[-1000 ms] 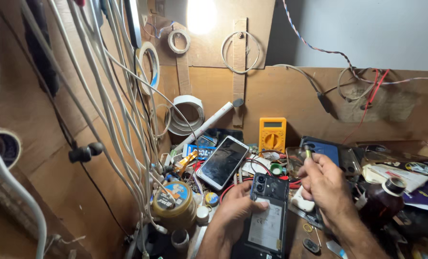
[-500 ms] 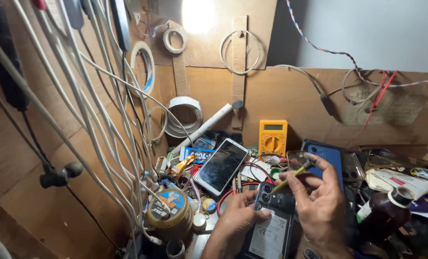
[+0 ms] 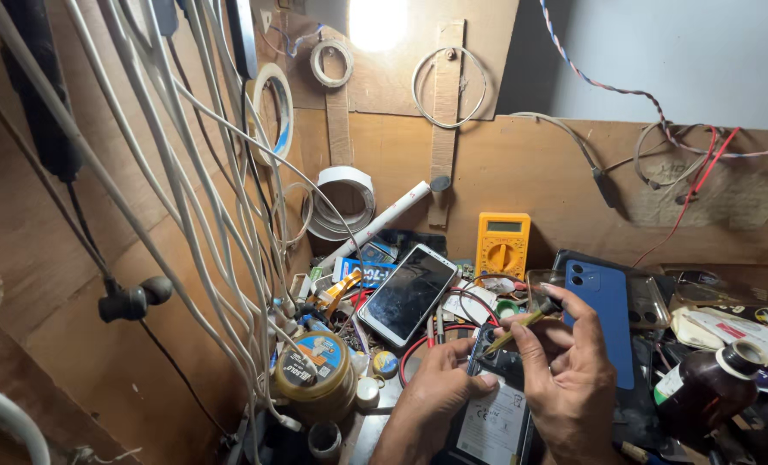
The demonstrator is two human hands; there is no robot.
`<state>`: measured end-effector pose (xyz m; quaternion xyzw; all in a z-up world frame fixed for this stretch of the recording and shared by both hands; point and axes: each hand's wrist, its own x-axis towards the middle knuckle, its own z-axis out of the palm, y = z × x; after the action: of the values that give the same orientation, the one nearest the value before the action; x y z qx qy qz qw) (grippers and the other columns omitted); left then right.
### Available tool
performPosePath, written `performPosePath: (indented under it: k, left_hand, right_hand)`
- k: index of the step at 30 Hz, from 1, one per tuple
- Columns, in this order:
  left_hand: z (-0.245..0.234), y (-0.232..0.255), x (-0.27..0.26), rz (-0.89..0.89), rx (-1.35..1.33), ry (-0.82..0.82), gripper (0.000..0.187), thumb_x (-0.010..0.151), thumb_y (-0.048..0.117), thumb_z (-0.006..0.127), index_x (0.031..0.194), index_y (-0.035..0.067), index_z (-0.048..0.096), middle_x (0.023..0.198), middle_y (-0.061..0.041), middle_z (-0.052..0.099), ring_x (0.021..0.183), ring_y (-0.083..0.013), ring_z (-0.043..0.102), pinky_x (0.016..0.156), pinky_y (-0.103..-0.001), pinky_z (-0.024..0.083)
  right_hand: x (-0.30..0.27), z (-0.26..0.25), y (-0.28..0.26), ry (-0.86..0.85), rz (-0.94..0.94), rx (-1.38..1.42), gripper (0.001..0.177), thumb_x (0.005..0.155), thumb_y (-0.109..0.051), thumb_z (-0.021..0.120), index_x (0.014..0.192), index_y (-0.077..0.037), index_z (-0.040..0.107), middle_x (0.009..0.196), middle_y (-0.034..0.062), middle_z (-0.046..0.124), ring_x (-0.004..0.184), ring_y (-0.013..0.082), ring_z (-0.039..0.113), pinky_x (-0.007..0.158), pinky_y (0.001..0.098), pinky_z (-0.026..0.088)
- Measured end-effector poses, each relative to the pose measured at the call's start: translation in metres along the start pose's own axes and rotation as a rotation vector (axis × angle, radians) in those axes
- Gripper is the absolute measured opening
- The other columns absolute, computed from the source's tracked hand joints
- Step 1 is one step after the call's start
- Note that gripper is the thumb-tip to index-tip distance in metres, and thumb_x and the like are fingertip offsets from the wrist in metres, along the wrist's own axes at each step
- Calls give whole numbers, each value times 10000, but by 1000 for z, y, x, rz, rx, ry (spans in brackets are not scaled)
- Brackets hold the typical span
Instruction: The person holds a disassembled smartphone with the back cover removed, exposing the battery and internal components. Using a small screwdriver, they repeatedly probe and adjust the camera module area and surrounding connectors on the phone's motherboard.
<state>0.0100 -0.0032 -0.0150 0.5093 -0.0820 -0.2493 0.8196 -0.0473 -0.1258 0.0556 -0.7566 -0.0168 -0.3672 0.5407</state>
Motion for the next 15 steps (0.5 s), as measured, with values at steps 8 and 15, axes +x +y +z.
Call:
performPosePath:
  k: [8, 15]
  left_hand:
    - [-1, 1, 0, 36, -72, -83, 483, 776, -50, 675, 1259, -20, 669, 964, -72, 744, 802, -137, 693, 763, -277, 578]
    - [0, 2, -2, 41, -49, -88, 499, 772, -54, 673, 1271, -28, 663, 978, -85, 741, 824, -144, 698, 780, -280, 574]
  right_hand:
    - [2, 2, 10, 23, -4, 171, 510, 929, 16, 628, 1387, 36, 403, 1028, 218, 739, 883, 210, 756, 756, 288, 629]
    - [7, 1, 21, 46, 135, 231, 501, 928, 22, 627, 1377, 30, 404, 1037, 231, 742, 861, 232, 745, 714, 315, 620]
